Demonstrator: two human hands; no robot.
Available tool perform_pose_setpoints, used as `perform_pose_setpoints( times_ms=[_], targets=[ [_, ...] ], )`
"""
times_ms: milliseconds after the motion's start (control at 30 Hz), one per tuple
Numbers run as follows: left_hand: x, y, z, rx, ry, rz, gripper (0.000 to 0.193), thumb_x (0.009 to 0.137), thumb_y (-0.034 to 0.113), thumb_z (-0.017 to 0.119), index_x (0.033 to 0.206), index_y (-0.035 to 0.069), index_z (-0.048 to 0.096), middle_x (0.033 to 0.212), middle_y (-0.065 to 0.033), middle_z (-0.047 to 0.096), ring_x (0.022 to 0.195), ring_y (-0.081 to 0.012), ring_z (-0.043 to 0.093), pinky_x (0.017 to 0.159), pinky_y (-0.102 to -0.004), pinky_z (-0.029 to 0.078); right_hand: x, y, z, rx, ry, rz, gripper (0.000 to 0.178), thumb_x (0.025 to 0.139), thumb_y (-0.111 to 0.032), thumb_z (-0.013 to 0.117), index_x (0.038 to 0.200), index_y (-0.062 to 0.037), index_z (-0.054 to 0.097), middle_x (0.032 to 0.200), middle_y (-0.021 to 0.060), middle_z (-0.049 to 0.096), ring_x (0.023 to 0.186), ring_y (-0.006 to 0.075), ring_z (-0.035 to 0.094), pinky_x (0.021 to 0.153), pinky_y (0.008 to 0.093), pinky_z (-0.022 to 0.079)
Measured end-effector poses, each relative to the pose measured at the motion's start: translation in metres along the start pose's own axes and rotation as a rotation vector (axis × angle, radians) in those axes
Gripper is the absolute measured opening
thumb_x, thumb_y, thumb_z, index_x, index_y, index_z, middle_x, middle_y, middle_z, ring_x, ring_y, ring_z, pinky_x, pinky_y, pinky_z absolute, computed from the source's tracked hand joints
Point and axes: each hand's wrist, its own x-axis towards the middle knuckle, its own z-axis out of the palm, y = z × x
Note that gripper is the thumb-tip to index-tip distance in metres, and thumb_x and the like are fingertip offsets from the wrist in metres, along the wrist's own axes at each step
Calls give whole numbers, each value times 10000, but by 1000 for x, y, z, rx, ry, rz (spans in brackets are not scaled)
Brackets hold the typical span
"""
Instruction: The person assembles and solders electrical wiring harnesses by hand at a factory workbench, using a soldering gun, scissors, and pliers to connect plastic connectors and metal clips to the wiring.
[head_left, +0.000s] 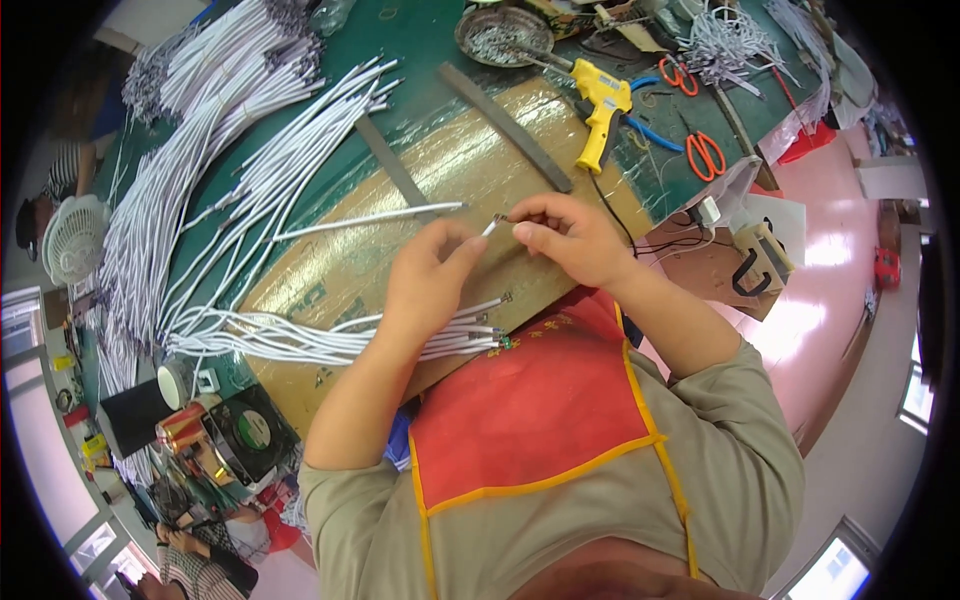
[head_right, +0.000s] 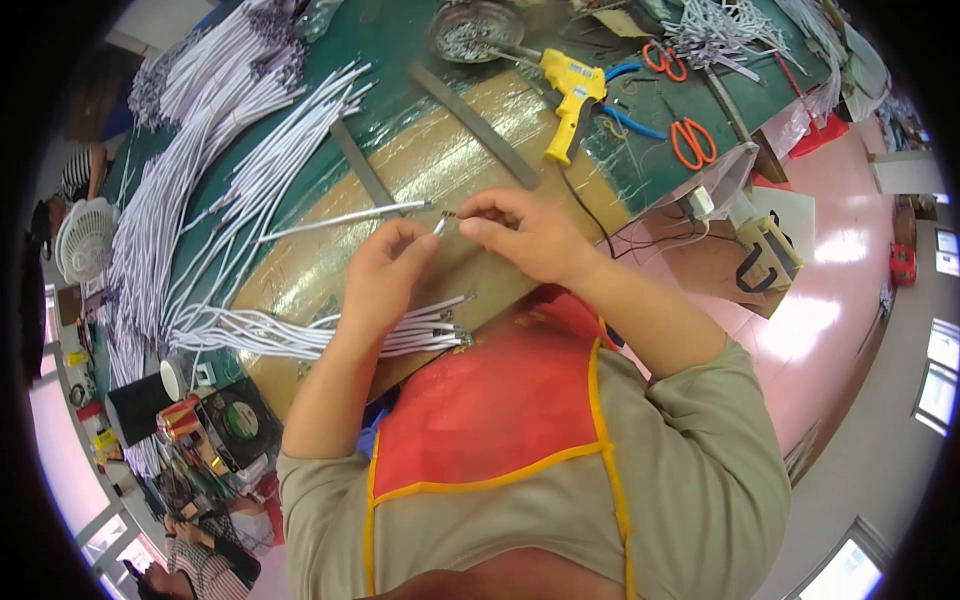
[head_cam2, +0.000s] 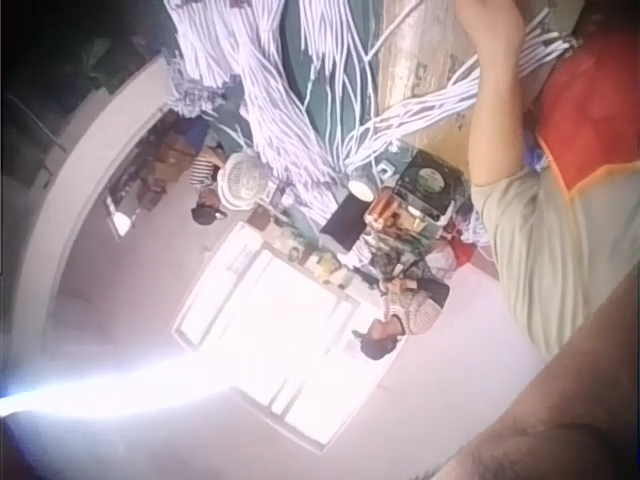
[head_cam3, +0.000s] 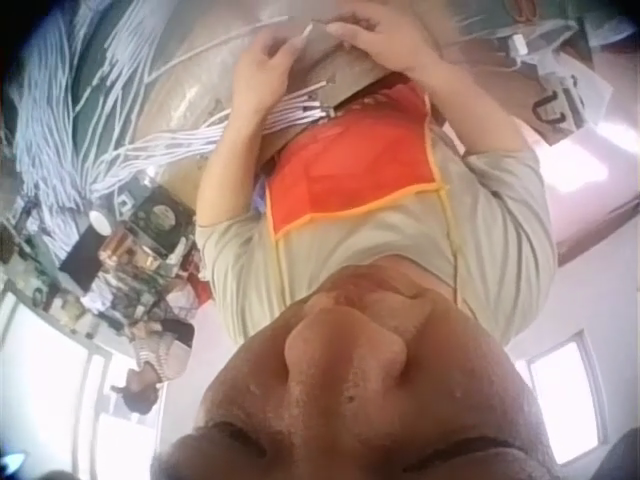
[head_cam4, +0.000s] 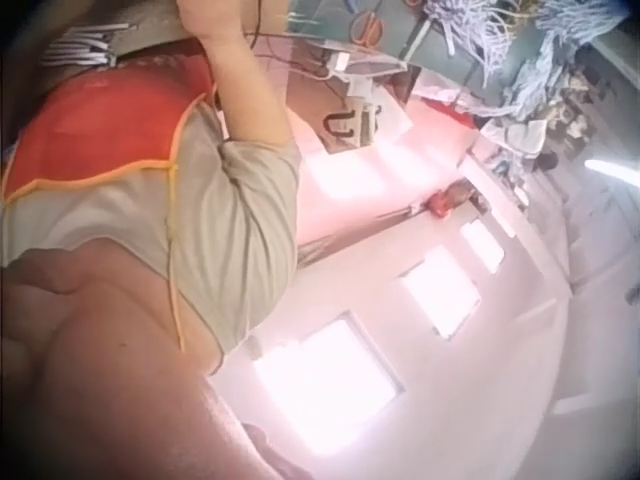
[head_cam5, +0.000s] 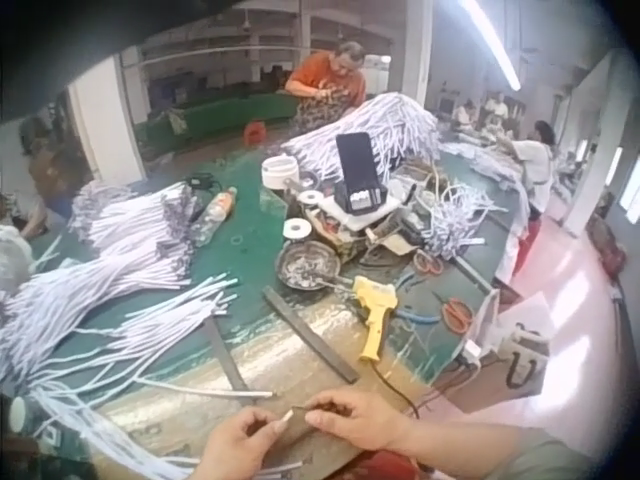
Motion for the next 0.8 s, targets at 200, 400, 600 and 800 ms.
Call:
perform_pose_setpoints(
  times_ms=[200, 400, 600, 800],
  targets=[
    [-2, -5, -3, -66, -44, -13, 178, 905, 190, 658, 915, 12, 656, 748, -33, 634, 696, -117, 581, 648, -278, 468, 12, -12, 6, -110, -4, -100, 187, 918, -172, 673, 1048, -38, 685, 936, 11, 656, 814, 74, 599, 713, 237, 487],
    [-13, -13, -10, 33, 44, 7, 141, 891, 152, 678, 881, 13, 660, 742, -40, 627, 662, -124, 561, 620, -293, 461, 33, -13, 13, -345, -48, -332, 199, 921, -213, 643, 994, -29, 658, 949, 110, 668, 880, 244, 637, 784, 345, 495],
    [-29, -8, -30, 571, 153, 380, 145, 838, 152, 715, 880, 16, 687, 775, -125, 621, 689, -281, 593, 642, -386, 465, 43, -27, 19, -25, -37, -227, 181, 968, -204, 608, 985, -28, 645, 832, 29, 607, 717, 80, 553, 653, 261, 466],
    [-46, -2, -34, 691, 174, 409, 145, 799, 159, 738, 849, 28, 700, 764, -154, 612, 757, -346, 595, 678, -438, 459, 45, -34, 24, 40, -30, -66, 221, 973, -254, 611, 963, -36, 645, 766, -5, 583, 662, 58, 525, 607, 242, 450]
  ],
)
